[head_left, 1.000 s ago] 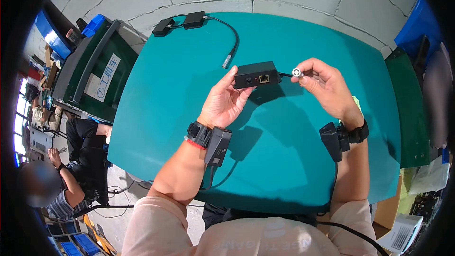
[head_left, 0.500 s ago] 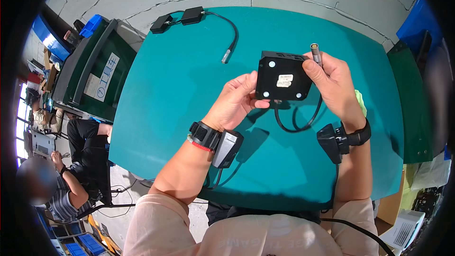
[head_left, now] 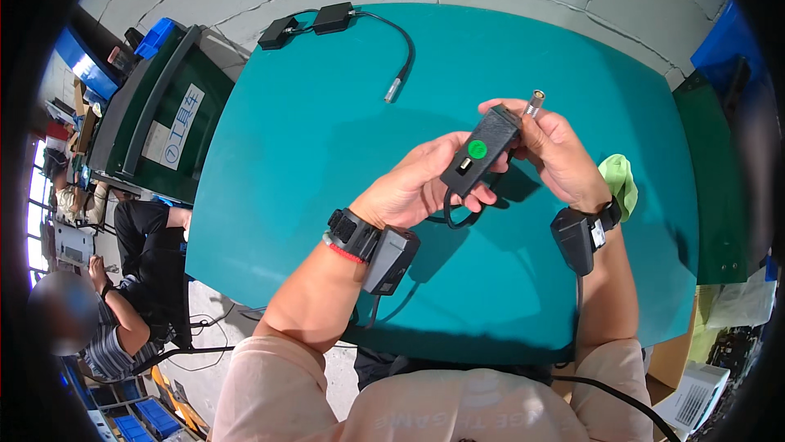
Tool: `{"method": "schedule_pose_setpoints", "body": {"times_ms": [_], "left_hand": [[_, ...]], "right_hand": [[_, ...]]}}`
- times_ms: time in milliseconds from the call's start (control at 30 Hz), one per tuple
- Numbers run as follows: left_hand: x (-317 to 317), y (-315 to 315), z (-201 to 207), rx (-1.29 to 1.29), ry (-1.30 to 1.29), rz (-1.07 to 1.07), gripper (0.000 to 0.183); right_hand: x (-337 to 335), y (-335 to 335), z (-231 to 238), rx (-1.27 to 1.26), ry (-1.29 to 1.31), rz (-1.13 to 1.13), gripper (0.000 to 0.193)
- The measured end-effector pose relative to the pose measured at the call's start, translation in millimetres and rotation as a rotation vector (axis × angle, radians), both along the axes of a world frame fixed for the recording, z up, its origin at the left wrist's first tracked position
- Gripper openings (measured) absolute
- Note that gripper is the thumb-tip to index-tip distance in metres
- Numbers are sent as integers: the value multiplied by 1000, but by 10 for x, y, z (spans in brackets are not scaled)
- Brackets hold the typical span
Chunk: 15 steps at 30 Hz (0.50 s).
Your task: Inspecting a small electronic box, checking its ports, and wiping it with a cloth.
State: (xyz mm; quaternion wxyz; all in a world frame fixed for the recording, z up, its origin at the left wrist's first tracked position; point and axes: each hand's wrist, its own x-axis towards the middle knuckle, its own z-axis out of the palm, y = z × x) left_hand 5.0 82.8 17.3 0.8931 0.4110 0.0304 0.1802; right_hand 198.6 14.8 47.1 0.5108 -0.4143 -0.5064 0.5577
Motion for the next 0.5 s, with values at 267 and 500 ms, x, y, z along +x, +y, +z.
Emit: {"method": "schedule_pose_setpoints", "body": {"times_ms": [267,500], "left_hand": [[8,-1,-50,96,81,43,77],[17,8,-27,73,30,125,79]], "right_hand": [[9,-9,-31,-15,38,15,46],[-24,-20,139,106,-140,-241,33]]}}
